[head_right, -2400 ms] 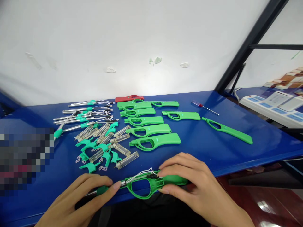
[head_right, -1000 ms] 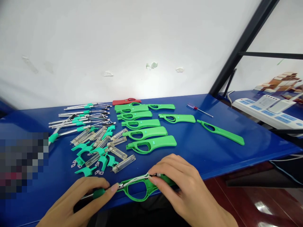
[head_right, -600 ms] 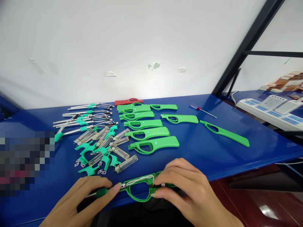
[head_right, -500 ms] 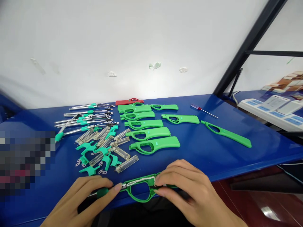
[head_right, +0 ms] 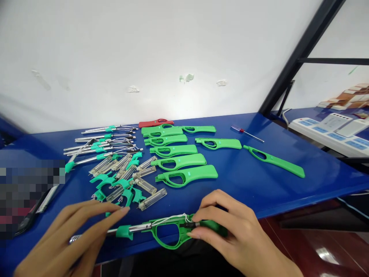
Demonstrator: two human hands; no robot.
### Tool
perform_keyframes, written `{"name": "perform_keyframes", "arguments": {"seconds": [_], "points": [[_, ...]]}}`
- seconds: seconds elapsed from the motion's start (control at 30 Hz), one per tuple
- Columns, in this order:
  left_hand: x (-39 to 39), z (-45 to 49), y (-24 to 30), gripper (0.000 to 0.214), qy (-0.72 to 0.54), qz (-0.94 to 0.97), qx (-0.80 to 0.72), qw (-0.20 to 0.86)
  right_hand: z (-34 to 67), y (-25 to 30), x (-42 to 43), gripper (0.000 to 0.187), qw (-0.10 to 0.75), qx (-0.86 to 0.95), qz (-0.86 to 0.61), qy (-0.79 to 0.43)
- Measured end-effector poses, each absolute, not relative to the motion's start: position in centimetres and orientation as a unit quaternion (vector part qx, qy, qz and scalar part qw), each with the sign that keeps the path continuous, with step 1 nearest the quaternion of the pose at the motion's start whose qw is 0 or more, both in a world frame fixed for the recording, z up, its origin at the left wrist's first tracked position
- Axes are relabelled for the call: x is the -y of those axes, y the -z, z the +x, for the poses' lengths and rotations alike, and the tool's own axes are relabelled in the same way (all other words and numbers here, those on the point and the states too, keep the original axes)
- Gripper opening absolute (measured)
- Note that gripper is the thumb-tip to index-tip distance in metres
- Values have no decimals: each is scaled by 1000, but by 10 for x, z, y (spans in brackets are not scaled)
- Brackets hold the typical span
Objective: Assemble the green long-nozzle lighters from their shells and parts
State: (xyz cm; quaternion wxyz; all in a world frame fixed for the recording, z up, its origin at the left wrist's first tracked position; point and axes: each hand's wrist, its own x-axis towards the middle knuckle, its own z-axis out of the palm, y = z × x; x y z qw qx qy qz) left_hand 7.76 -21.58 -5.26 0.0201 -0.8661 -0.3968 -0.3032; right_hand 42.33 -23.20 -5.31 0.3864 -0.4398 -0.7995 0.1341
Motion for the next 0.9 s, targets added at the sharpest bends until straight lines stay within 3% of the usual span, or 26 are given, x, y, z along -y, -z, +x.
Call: {"name": "perform_keyframes", "arguments": {"seconds": [0.23,0.9], "points": [[173,74,29,25,253,-882,393,52,425,54,233,10,363,810,-440,-132],[145,72,36,27,217,-904,368,19,415,54,227,4,407,802,-417,-130]]}}
